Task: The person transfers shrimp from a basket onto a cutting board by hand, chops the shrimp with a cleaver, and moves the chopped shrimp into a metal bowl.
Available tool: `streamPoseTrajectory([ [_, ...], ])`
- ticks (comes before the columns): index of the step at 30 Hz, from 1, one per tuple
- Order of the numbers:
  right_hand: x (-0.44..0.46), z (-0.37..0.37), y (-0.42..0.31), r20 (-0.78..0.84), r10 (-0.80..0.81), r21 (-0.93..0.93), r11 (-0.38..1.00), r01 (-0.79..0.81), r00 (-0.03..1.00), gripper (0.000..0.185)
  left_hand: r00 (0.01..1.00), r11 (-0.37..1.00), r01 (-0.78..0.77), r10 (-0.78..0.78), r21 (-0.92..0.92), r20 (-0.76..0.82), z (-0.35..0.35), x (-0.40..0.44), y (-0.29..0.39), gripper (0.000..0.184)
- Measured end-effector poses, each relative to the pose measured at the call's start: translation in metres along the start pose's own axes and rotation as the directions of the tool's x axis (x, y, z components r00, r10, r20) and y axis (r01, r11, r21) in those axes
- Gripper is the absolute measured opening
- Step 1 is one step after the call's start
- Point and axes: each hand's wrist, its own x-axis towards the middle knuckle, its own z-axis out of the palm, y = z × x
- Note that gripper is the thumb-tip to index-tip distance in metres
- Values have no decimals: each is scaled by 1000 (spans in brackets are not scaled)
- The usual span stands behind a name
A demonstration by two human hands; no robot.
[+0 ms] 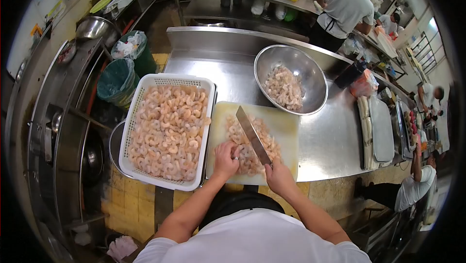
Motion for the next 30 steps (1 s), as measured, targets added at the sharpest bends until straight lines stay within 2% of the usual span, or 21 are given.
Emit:
streamPoseTrajectory([
  [2,-14,-18,-17,29,43,26,999,-44,999,29,999,999,25,-26,-20,-22,3,2,-1,26],
  [5,-6,34,21,59,3,-28,1000,-2,998,30,998,999,45,-46,-17,-45,4,-5,-1,31],
  [6,-2,28,12,78,39,-33,999,-36,996,30,998,999,45,-45,-10,-45,4,-4,-1,32],
  [11,-11,-8,-20,-6,-14,-13,1000,14,1000,31,995,995,98,-98,-18,-14,0,-2,3,36],
  [13,-12,2,-12,-18,-34,-19,999,33,999,31,995,994,96,-98,-49,-36,2,-4,-2,37],
  [15,-6,26,7,22,-31,-55,998,32,999,31,993,994,105,-106,-20,-46,4,-7,-4,37],
  [18,-3,5,-1,87,22,-61,998,-17,996,31,991,992,123,-122,13,-49,5,-7,-6,36],
  [21,-12,-18,-22,53,-5,-10,1000,6,999,31,991,992,123,-121,41,-59,8,-5,-7,36],
  [25,-10,21,8,75,-12,-27,1000,14,997,32,988,992,123,-121,11,-94,12,-6,-7,34],
  [30,-10,-9,-12,111,5,-33,999,-2,994,31,984,990,142,-140,12,-113,11,-5,-7,29],
])
